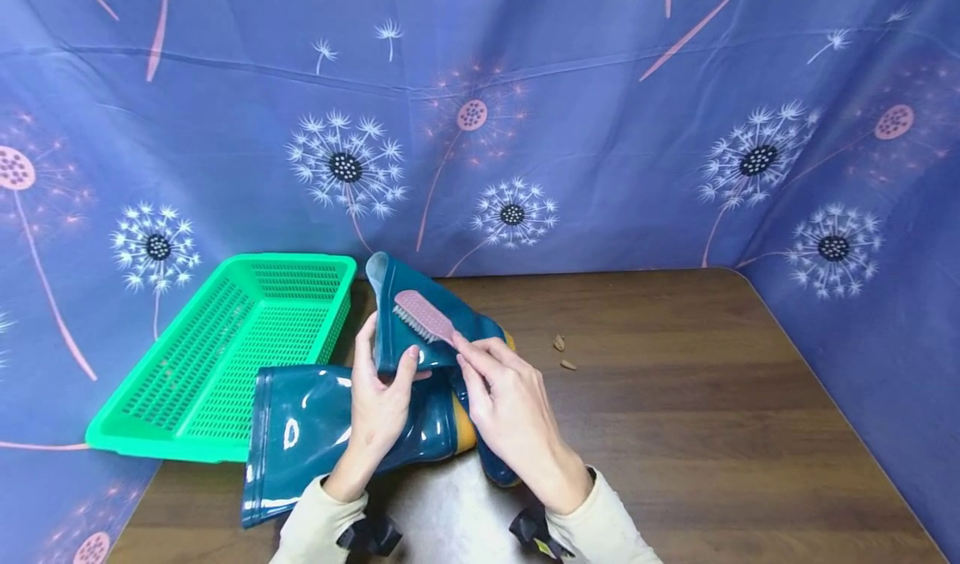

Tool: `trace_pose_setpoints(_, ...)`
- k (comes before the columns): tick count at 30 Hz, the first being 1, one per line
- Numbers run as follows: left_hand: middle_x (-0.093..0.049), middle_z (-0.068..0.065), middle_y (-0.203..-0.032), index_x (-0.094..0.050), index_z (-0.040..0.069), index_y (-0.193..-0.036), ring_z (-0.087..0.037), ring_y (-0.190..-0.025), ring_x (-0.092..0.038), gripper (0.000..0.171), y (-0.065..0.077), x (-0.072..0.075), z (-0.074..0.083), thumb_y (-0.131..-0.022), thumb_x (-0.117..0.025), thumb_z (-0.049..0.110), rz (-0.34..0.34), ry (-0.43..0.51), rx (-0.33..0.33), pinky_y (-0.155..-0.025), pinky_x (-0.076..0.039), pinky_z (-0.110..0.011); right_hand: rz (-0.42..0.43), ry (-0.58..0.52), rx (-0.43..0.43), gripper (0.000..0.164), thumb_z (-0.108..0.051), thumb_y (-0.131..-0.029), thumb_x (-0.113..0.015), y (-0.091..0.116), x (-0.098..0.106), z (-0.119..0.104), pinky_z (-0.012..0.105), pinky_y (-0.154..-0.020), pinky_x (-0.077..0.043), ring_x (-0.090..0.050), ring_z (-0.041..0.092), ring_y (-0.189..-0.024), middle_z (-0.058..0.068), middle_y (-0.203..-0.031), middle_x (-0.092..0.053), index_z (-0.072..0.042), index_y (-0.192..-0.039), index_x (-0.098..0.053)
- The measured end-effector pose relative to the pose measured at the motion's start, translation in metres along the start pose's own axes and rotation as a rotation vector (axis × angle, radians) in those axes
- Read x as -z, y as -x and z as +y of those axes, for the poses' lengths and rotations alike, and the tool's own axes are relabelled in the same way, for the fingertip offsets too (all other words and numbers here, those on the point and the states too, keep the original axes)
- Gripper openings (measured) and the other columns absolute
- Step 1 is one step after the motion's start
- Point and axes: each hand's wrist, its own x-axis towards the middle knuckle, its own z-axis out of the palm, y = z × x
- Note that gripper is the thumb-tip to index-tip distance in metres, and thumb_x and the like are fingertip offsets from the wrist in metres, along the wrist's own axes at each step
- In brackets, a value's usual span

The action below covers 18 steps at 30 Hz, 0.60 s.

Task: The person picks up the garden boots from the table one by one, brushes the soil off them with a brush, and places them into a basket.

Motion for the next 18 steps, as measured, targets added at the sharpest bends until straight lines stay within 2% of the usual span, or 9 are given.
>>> trace_pose_setpoints(8, -0.051, -0.017, -0.153, -0.029, 0.02, -0.164, -0.038, -0.123, -0.068, 0.066, 0.0, 0.0, -0.001, -0.108, -0.063, 0.014, -0.003, -0.01, 0.015, -0.083, -0.067, -0.037, -0.015, 0.075, -0.061, 0.031, -0.011, -0.1, -0.072, 0.003, 0.0, -0.002, 0.02, -0.052, -0.039, -0.051, 0.006, -0.063, 0.001, -0.1, -0.078, -0.011, -0.13, -0.077)
trace_pose_setpoints(13, -0.048, -0.018, -0.156, -0.029, 0.019, -0.164, -0.04, -0.128, -0.065, 0.065, 0.0, 0.0, -0.002, -0.108, -0.062, 0.017, 0.006, -0.015, 0.015, -0.084, -0.067, -0.038, 0.027, 0.154, -0.11, 0.028, -0.009, -0.099, -0.071, 0.002, 0.004, 0.006, 0.025, -0.055, -0.042, -0.053, 0.011, -0.064, 0.003, -0.094, -0.077, -0.009, -0.126, -0.079)
trace_pose_setpoints(15, -0.048, -0.017, -0.156, -0.029, 0.02, -0.164, -0.039, -0.127, -0.065, 0.066, 0.0, 0.0, -0.002, -0.108, -0.063, 0.016, 0.01, -0.02, 0.016, -0.084, -0.067, -0.038, 0.057, 0.139, -0.087, 0.029, -0.008, -0.099, -0.071, 0.001, 0.003, 0.007, 0.026, -0.056, -0.045, -0.057, 0.012, -0.066, 0.003, -0.096, -0.078, -0.009, -0.127, -0.079)
trace_pose_setpoints(18, -0.051, -0.016, -0.154, -0.029, 0.021, -0.164, -0.038, -0.125, -0.067, 0.067, 0.0, 0.0, -0.001, -0.108, -0.064, 0.016, 0.004, -0.02, 0.012, -0.083, -0.067, -0.036, 0.071, 0.066, -0.001, 0.032, -0.008, -0.1, -0.072, 0.001, -0.001, 0.004, 0.021, -0.057, -0.046, -0.06, 0.009, -0.069, 0.003, -0.103, -0.078, -0.008, -0.132, -0.076)
